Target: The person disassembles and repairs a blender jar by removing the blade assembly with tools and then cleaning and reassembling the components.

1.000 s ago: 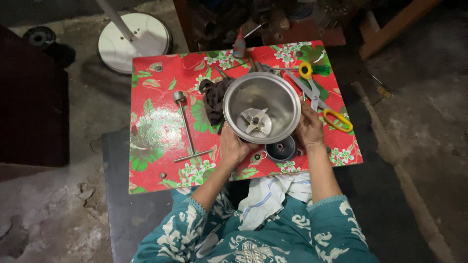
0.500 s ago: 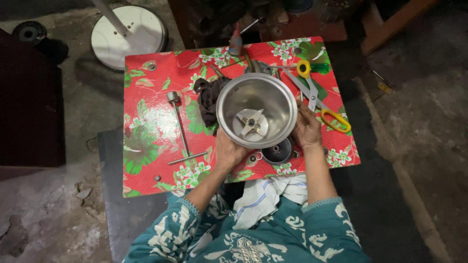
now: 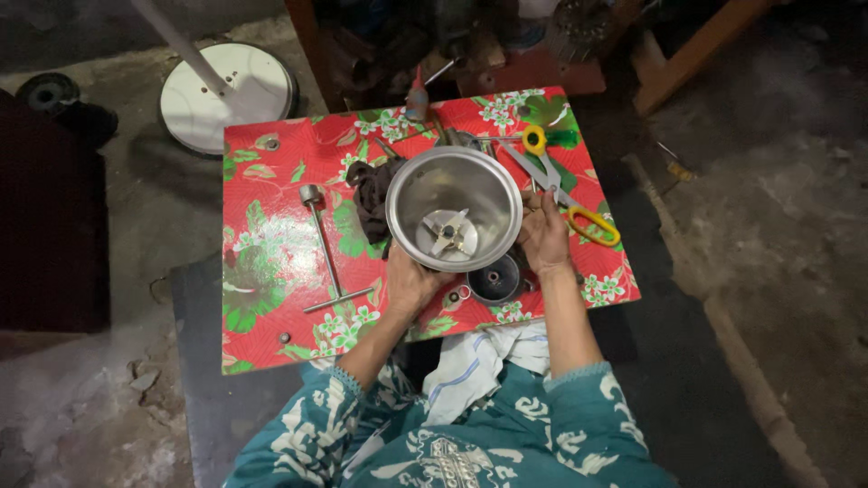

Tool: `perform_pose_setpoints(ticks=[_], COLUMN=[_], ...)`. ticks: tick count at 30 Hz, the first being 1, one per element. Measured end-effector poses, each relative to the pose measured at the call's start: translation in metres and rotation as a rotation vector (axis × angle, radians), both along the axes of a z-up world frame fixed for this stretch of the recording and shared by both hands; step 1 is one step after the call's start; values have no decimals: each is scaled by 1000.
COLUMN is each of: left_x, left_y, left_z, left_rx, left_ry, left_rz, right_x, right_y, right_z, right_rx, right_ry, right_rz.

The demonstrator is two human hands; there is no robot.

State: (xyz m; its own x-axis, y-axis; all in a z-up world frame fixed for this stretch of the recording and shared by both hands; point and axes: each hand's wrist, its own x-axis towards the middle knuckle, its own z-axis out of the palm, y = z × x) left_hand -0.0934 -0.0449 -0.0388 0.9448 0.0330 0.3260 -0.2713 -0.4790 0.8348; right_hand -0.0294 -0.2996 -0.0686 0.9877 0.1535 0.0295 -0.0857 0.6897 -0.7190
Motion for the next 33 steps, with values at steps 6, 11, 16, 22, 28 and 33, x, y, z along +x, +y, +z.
perform_pose_setpoints(ticks=[6,11,16,22,28,33], left_x=[-5,-6,12,24,22,12], left_y=[0,3,11,28,24,36], left_z=[-4,-11,-45,-63,-48,-33], left_rx=[-50,-36,-275,-613,-523,-139], left_ry=[29,22,6,277,149,-183], left_rz=[41,30,-131,-62,29,175], right_x=[-17,-10,-1,-13,-13,-9], right_y=[28,34,25,17,18,5], right_z=[84,79,57,62,52,46], right_rx=[-933,-730,-811,-812,-817,-665], right_ry=[-244,-106,-56,-180,-167,-131], right_rz=[-49,21,-26,16,-16,3])
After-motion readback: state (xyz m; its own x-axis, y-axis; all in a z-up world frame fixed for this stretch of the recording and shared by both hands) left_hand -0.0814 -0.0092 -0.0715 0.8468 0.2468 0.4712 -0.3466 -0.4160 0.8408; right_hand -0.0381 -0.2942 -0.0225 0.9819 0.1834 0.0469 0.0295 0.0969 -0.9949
